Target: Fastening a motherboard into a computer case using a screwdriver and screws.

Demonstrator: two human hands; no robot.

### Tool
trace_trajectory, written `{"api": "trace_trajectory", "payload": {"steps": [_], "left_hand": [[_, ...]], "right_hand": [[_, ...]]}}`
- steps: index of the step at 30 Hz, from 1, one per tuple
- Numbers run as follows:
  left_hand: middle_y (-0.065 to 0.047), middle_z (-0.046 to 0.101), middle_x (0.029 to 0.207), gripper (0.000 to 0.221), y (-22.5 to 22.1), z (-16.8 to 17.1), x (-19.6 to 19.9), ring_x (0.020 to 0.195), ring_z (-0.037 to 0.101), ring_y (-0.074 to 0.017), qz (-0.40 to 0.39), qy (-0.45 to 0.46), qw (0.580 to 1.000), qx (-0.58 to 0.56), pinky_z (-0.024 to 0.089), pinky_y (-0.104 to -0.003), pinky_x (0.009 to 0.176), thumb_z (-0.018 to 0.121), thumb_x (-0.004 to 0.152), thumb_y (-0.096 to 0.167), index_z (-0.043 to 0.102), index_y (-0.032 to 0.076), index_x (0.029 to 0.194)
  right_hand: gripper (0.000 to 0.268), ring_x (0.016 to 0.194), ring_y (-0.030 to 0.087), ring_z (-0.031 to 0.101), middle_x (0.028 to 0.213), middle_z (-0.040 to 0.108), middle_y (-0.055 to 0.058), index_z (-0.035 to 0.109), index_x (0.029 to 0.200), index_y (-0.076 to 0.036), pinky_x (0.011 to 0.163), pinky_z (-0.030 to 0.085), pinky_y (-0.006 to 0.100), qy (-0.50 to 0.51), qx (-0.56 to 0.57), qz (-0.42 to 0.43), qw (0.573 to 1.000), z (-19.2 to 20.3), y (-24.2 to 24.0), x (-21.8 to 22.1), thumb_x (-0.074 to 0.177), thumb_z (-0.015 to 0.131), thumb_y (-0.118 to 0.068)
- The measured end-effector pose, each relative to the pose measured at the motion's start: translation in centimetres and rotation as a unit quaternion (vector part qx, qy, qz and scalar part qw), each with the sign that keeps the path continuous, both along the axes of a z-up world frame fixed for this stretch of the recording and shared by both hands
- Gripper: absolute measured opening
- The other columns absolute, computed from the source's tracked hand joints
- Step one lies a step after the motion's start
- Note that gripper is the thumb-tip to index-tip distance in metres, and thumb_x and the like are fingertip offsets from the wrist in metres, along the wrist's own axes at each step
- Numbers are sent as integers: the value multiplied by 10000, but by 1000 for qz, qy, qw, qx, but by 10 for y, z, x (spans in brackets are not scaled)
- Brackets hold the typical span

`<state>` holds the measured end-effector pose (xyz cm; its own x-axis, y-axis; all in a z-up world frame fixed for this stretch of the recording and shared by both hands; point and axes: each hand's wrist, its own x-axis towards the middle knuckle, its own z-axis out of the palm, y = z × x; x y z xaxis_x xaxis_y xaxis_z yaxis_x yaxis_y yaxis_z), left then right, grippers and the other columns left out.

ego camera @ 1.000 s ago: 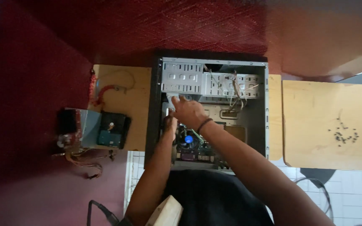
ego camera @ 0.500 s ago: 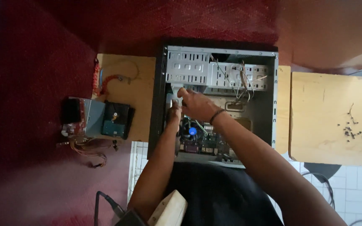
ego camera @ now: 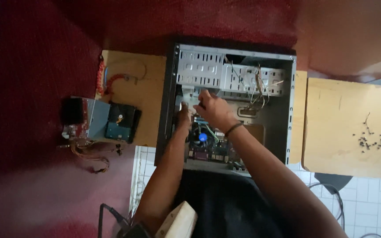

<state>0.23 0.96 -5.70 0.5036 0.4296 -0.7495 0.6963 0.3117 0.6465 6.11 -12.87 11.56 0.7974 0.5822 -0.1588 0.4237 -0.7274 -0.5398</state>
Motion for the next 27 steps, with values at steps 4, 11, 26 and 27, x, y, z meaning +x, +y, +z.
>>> {"api": "trace_trajectory", "payload": {"steps": [4,11,26,27], "left_hand": [[-170,758,974,776,-5,-4,3,820,738,-312,2,-5,1000,25,557,-367,644,369,1017,716,760,45,1019],[-224,738,1014,831,-4,-22,7,867,721,-367,-1,-13,999,37,544,-393,730,369,994,749,790,32,1005],[-88,658,707,547,13,-25,5,594,650,-204,-100,20,989,108,478,-334,530,406,1066,467,731,68,880],[-103,675,723,506,17,-41,7,623,681,-224,-112,11,984,137,475,-349,526,428,1052,416,750,59,896]], "right_hand": [[353,785,484,708,953,714,114,527,1158,-177,652,575,585,-19,31,6,999,18,-5,-1,943,706,-392],[293,884,474,714,1079,692,141,573,1210,-239,730,589,574,-23,6,13,1000,45,-6,-4,961,675,-353],[248,664,296,730,866,726,194,668,1193,-54,606,595,396,93,213,-140,963,92,-75,4,977,726,-162],[257,622,262,714,840,718,209,657,1198,-8,573,594,381,119,256,-161,946,95,-82,3,976,721,-120]]}}
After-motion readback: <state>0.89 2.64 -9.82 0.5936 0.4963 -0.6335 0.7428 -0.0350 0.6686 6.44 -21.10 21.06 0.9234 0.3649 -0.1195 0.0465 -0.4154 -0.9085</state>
